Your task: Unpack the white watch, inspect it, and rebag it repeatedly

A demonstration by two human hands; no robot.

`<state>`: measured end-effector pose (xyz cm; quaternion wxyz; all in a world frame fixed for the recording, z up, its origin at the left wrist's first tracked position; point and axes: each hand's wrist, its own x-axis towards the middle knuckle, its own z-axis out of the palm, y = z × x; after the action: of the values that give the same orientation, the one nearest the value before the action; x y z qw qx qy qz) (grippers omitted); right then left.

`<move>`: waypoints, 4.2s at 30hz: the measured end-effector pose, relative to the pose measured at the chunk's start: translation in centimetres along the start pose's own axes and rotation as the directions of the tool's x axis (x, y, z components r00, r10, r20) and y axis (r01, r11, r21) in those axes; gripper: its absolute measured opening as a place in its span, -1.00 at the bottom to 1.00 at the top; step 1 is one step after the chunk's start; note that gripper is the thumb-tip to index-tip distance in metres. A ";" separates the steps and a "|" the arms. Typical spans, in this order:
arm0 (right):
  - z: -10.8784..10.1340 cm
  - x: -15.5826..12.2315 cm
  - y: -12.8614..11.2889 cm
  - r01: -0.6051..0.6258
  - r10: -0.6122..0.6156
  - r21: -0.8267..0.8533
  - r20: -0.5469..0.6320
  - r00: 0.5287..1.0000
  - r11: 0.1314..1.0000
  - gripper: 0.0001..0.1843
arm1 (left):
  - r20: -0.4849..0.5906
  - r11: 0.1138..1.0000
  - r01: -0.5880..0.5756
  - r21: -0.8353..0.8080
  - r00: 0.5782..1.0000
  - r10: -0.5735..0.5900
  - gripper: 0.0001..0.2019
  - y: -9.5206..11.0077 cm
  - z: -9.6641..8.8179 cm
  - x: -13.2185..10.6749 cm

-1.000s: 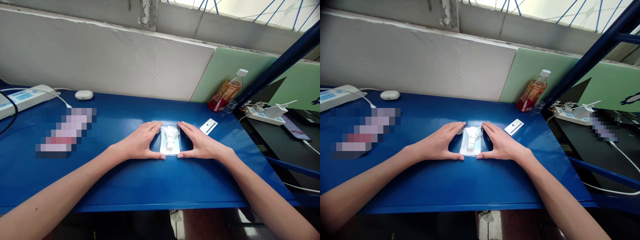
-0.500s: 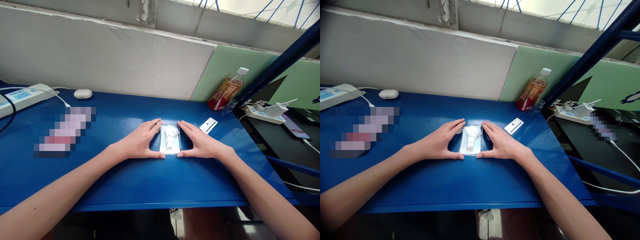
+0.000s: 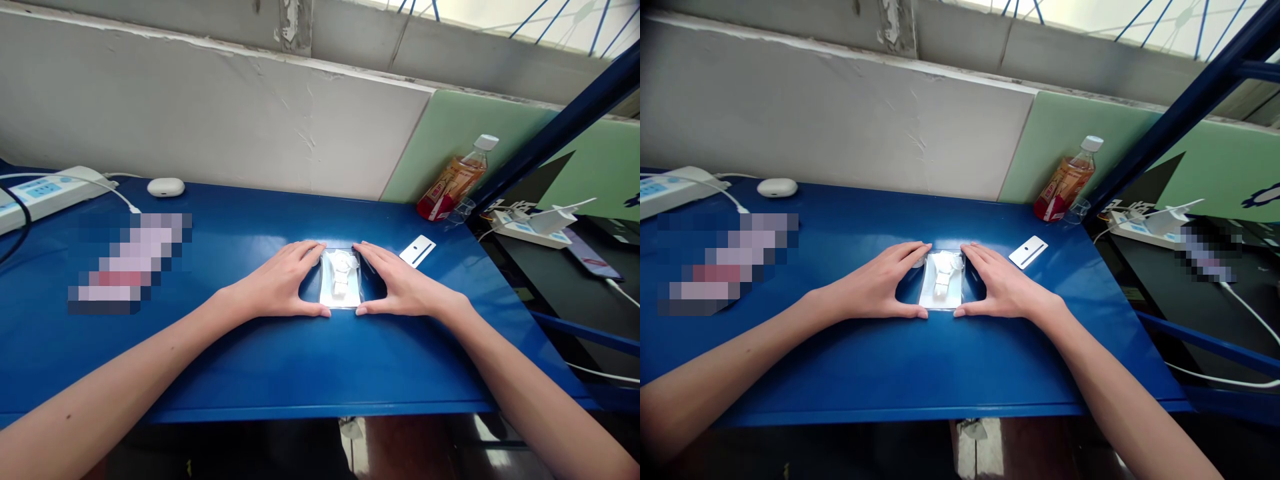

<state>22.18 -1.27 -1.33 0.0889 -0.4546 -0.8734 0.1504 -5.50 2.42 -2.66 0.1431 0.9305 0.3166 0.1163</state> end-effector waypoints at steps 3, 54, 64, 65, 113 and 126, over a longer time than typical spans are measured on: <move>0.1 0.0 0.2 -0.003 0.003 0.011 0.002 1.000 1.000 0.22 | 0.001 1.000 0.007 -0.007 1.000 -0.007 0.10 -0.1 0.1 0.0; -0.2 -0.1 1.3 -0.017 0.012 -0.037 -0.117 0.993 0.999 -0.03 | -0.009 0.994 0.046 0.097 0.999 -0.045 -0.07 -1.3 -0.7 0.1; -0.2 -0.1 1.1 -0.074 0.073 -0.004 -0.082 0.994 0.997 -0.09 | -0.040 0.996 0.039 0.080 0.999 -0.036 -0.11 -1.4 -0.6 0.2; -0.2 -0.1 1.1 -0.077 0.077 -0.001 -0.079 0.994 0.997 -0.09 | -0.043 0.997 0.037 0.074 0.999 -0.034 -0.12 -1.3 -0.6 0.2; 0.5 0.1 -0.9 0.120 0.065 0.276 -0.579 0.813 0.954 -0.86 | -0.425 0.990 -0.137 0.044 0.894 0.143 -0.69 -0.1 -0.4 0.1; 2.5 1.0 -0.2 -0.045 0.265 0.422 -0.479 0.837 0.905 -0.75 | -0.198 0.993 -0.120 -0.008 0.973 0.116 -0.40 -0.1 0.0 0.1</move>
<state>20.72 -0.98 -3.60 0.4008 -0.5215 -0.7262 0.1999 -5.51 2.56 -2.72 0.1128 0.9301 0.2721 0.2195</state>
